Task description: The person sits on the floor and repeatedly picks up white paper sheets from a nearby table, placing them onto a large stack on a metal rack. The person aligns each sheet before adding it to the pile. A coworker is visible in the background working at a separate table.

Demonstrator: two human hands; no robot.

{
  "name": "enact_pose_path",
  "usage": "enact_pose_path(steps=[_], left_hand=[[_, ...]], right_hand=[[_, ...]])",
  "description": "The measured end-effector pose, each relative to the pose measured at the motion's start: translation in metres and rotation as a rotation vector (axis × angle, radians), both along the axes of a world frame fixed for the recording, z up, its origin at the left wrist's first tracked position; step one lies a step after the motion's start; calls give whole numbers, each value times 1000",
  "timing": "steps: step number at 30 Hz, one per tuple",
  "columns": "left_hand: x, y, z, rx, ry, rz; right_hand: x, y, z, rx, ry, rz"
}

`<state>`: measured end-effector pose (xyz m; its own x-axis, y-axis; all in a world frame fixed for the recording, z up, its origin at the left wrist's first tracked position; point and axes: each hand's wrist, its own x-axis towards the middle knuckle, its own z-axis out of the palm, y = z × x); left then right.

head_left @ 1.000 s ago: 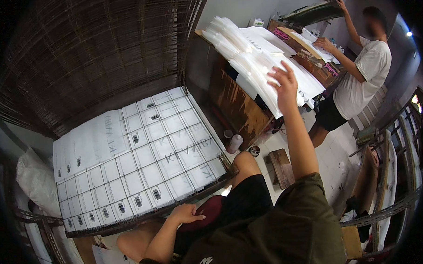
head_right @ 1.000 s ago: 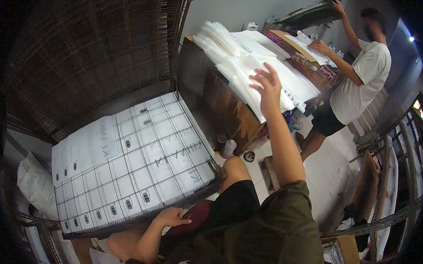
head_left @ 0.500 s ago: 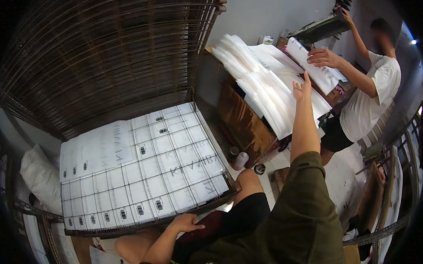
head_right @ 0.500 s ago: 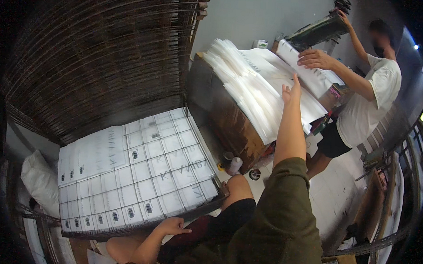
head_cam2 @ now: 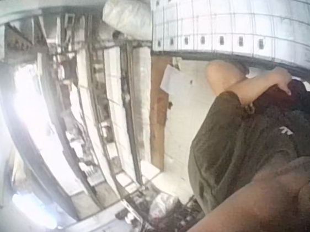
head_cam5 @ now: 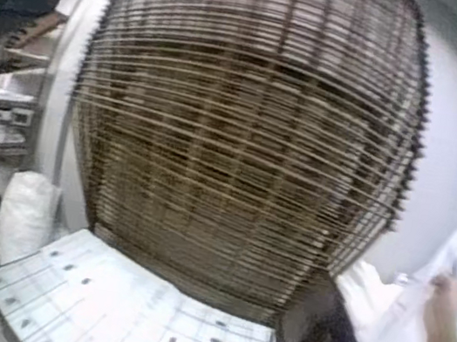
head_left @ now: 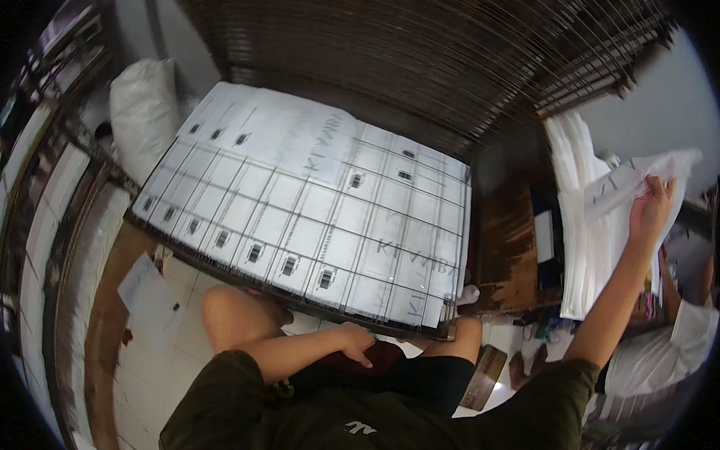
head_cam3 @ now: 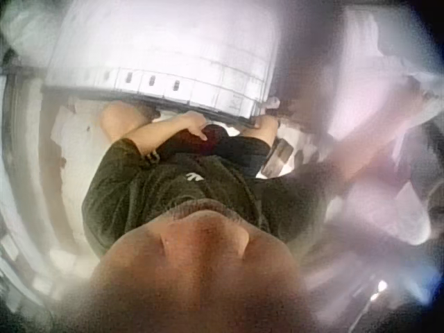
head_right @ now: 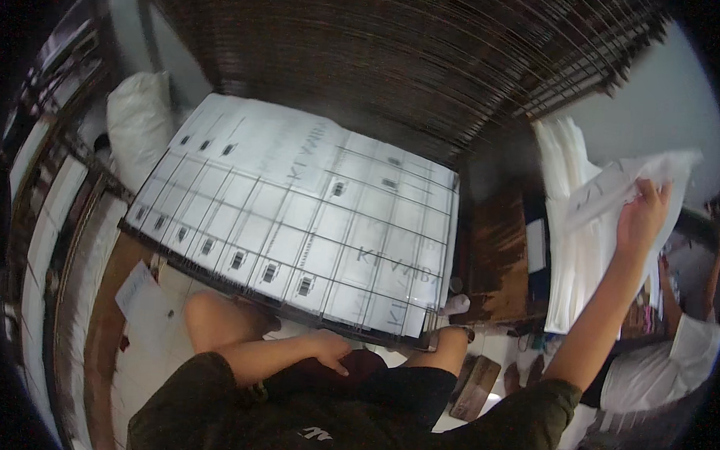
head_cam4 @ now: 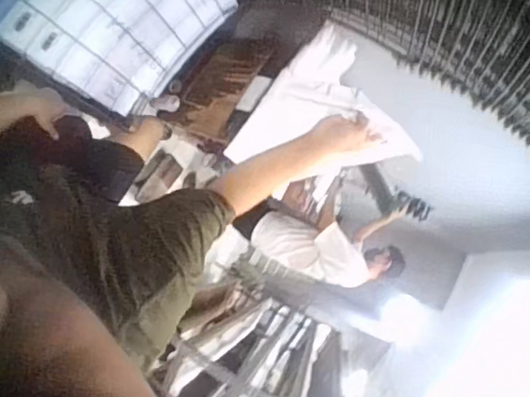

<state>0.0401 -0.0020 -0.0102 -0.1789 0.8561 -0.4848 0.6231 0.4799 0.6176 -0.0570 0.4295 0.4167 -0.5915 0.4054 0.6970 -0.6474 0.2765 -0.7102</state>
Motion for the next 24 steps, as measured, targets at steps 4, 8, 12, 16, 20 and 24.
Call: enact_pose_path(steps=[4,8,12,16,20,24], left_hand=[[3,4,3,-50,36,-31],[4,3,3,-72,58,-29],[2,4,10,-30,65,-140],[32,20,-73,200,78,2],[27,-3,-6,251,236,-196],[24,6,-2,1,98,-170]], right_hand=[[-7,-184,23,116,-369,267],[-28,-242,19,422,-589,451],[-36,-296,11,688,-756,523],[-50,-345,1,883,-730,894],[-64,-365,-5,794,-754,834],[-111,-353,-48,486,-708,757]])
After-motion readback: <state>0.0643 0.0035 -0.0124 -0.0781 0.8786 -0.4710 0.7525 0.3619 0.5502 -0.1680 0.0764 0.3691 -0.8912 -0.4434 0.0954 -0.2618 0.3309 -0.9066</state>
